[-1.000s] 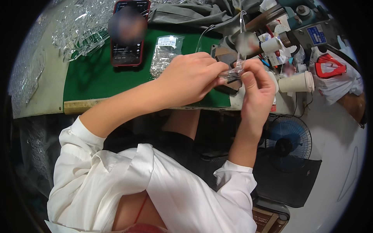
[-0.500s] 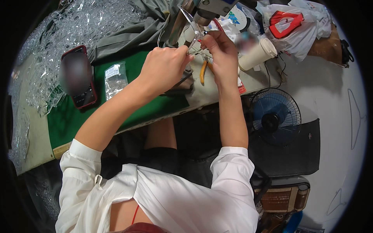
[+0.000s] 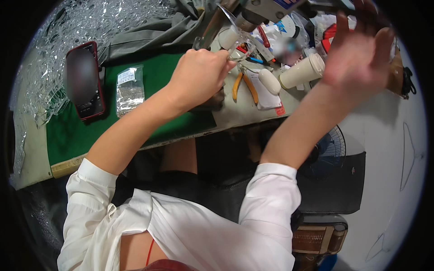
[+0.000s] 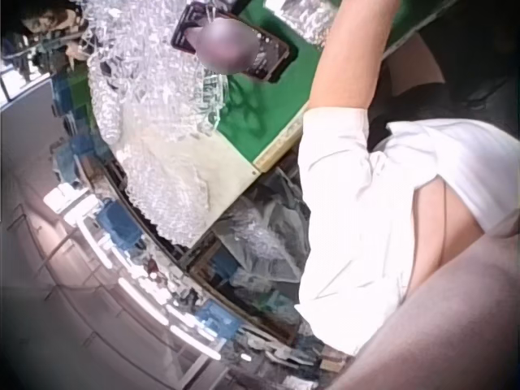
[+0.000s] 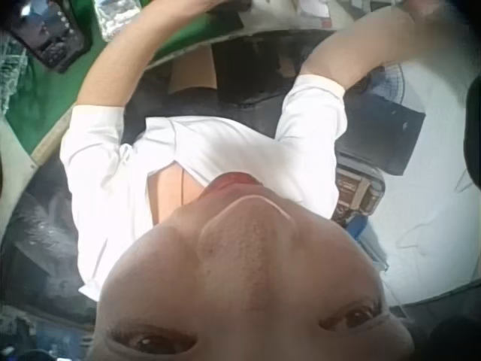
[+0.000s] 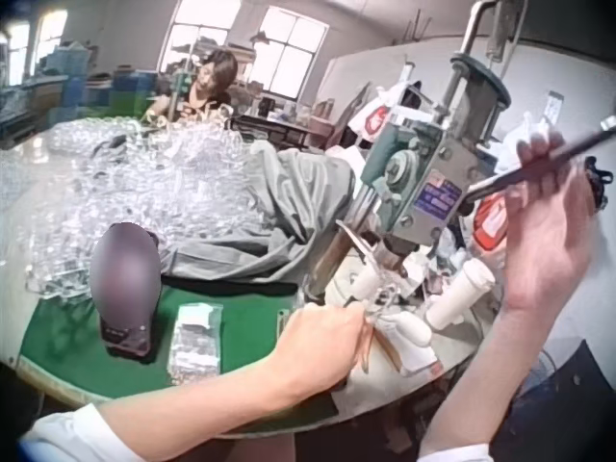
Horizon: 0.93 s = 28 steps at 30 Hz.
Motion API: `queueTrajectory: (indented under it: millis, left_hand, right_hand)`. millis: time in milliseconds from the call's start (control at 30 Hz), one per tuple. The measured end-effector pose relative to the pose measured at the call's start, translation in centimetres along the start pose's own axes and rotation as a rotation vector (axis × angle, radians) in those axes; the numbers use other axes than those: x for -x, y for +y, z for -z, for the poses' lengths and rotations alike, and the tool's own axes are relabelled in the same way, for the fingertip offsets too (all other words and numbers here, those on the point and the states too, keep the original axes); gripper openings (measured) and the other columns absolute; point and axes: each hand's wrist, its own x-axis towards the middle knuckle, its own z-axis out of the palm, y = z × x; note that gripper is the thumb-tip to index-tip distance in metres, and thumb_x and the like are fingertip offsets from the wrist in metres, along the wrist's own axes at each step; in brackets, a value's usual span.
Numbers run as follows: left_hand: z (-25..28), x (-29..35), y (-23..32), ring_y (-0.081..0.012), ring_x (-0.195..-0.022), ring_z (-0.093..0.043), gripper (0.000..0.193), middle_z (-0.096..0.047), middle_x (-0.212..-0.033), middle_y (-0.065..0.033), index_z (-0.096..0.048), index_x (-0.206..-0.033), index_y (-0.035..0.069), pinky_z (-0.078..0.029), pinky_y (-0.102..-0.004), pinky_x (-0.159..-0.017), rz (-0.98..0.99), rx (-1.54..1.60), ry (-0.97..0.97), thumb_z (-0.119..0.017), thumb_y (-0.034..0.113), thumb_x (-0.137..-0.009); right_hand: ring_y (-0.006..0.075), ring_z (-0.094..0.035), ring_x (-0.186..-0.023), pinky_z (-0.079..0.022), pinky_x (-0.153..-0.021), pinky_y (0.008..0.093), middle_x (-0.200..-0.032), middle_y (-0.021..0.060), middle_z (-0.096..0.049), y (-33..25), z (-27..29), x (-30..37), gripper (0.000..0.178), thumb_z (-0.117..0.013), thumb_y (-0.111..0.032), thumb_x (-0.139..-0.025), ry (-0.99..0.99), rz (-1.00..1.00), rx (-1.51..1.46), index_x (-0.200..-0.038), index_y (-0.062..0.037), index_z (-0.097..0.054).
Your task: The person repeatedly picks up clear eyeglass frames and small metal components from a green work surface, inserts the components into the frame, and places the assembled units aside. The person also briefly moves a grey cloth and bubble wrap aside to access the workspace.
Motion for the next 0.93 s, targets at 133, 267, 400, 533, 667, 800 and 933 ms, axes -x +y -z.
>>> queueTrajectory:
  millis: [133, 267, 400, 533, 667, 800, 933]
  left_hand:
    - [-0.6, -0.3, 0.9, -0.0358, -0.054, -0.060, 0.026, -0.057, -0.055, -0.0169, -0.056, -0.071, 0.002, -0.049, -0.0432, -0.053, -0.016, 0.038, 0.012, -0.057, 0.020, -0.089]
    - [0.3, -0.6, 0.5, -0.0315, -0.064, -0.065, 0.018, -0.065, -0.068, -0.0152, -0.063, -0.081, 0.000, -0.053, -0.0394, -0.059, 0.016, -0.019, -0.128, -0.058, 0.017, -0.085]
    - [3.8, 1.7, 0.6, -0.0228, -0.069, -0.064, 0.011, -0.067, -0.079, -0.0084, -0.064, -0.092, 0.005, -0.051, -0.0335, -0.061, 0.185, 0.484, -0.066, -0.057, 0.010, -0.085]
    - [10.7, 8.4, -0.3, -0.0196, -0.076, -0.064, 0.012, -0.067, -0.079, -0.0082, -0.065, -0.095, 0.003, -0.051, -0.0309, -0.068, 0.125, 0.460, -0.107, -0.058, 0.011, -0.088]
    - [26.4, 19.5, -2.7, -0.0290, -0.076, -0.065, 0.025, -0.067, -0.079, -0.0141, -0.065, -0.092, 0.002, -0.054, -0.0400, -0.062, 0.198, 0.870, -0.006, -0.060, 0.026, -0.091]
    - [43.8, 29.9, -2.4, -0.0234, -0.076, -0.055, 0.032, -0.056, -0.078, -0.0099, -0.053, -0.090, 0.005, -0.043, -0.0322, -0.066, 0.641, 0.414, 0.286, -0.051, 0.036, -0.096]
    - [50.7, 38.4, -4.2, -0.0267, -0.096, -0.060, 0.034, -0.061, -0.093, -0.0134, -0.054, -0.102, 0.003, -0.045, -0.0316, -0.076, 0.999, 0.303, 0.560, -0.049, 0.037, -0.097]
  right_hand:
    - [0.0228, -0.056, -0.097, -0.044, -0.071, 0.0324, -0.094, 0.0086, -0.058, 2.5, -0.7, 7.5, 0.013, -0.053, -0.019, -0.091, 0.127, 0.391, 0.084, -0.096, -0.0064, -0.054]
    - [0.0217, -0.059, -0.085, -0.045, -0.067, 0.0287, -0.092, 0.0156, -0.063, 0.8, -0.6, 3.4, 0.016, -0.053, -0.015, -0.089, 0.193, 0.218, 0.028, -0.094, -0.0004, -0.058]
    - [0.0235, -0.057, -0.098, -0.047, -0.080, 0.0336, -0.107, 0.0157, -0.061, 0.5, -0.8, 2.2, 0.030, -0.054, -0.010, -0.088, 0.273, 0.168, 0.225, -0.113, 0.0057, -0.053]
    - [0.0209, -0.052, -0.109, -0.039, -0.095, 0.0321, -0.118, 0.0136, -0.054, 3.1, -3.6, 10.5, 0.036, -0.055, 0.001, -0.086, 0.328, -0.032, 0.224, -0.121, 0.0043, -0.048]
    - [0.0180, -0.051, -0.105, -0.042, -0.093, 0.0305, -0.115, 0.0101, -0.052, 5.5, -2.7, 23.7, 0.031, -0.055, 0.003, -0.088, 0.185, -0.380, 0.394, -0.119, 0.0016, -0.047]
    - [0.0133, -0.048, -0.090, -0.041, -0.080, 0.0254, -0.107, 0.0048, -0.050, 4.9, -3.5, 28.4, 0.022, -0.053, 0.000, -0.092, 0.142, -0.511, 0.448, -0.113, -0.0005, -0.049]
    - [0.0140, -0.049, -0.090, -0.040, -0.082, 0.0250, -0.109, 0.0053, -0.049, 6.2, -4.9, 27.6, 0.020, -0.053, -0.004, -0.093, 0.009, -0.456, 0.439, -0.113, -0.0012, -0.050]
